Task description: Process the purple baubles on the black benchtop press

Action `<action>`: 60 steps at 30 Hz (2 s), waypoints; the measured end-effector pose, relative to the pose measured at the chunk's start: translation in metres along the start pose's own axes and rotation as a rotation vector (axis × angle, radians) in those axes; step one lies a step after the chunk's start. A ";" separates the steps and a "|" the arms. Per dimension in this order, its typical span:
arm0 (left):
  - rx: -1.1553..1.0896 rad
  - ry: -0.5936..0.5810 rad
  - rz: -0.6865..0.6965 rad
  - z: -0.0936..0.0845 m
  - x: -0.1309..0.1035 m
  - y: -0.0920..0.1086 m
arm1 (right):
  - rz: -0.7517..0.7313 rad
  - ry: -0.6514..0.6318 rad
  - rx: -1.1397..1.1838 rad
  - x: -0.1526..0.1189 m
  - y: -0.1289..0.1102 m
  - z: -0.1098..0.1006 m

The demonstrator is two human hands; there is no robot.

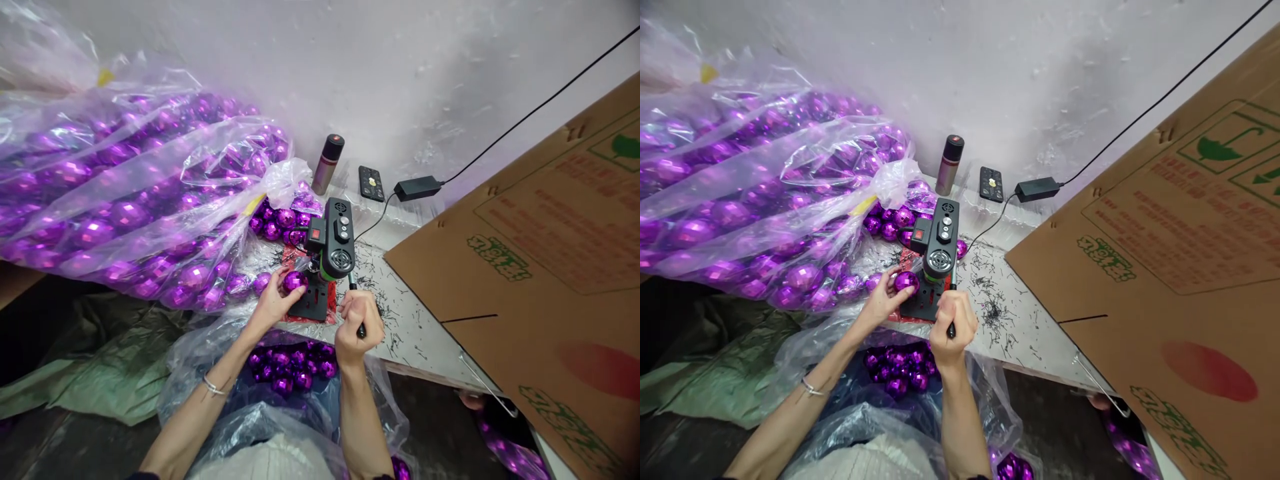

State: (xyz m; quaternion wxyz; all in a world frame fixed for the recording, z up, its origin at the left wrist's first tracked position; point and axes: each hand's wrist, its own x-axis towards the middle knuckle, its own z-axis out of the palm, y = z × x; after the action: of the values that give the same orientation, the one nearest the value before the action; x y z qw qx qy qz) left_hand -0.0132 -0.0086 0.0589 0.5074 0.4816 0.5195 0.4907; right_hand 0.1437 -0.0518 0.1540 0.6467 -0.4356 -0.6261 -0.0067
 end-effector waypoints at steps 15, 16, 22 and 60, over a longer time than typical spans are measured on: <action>0.630 -0.120 0.431 0.020 0.019 -0.016 | -0.021 -0.019 -0.025 -0.002 0.000 -0.002; 0.627 -0.118 0.433 0.021 0.021 -0.017 | -0.021 -0.020 -0.029 -0.002 0.000 -0.002; 0.552 -0.080 0.480 0.020 0.019 -0.034 | -0.020 -0.049 -0.024 -0.005 0.002 -0.004; 0.487 -0.090 0.575 0.022 0.017 -0.043 | -0.145 0.066 0.033 -0.057 0.053 0.017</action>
State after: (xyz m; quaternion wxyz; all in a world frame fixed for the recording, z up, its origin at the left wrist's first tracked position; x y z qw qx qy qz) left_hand 0.0079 0.0067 0.0148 0.2418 0.7352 0.4417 0.4538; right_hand 0.1473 -0.0401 0.0755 0.6721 -0.3779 -0.6341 -0.0574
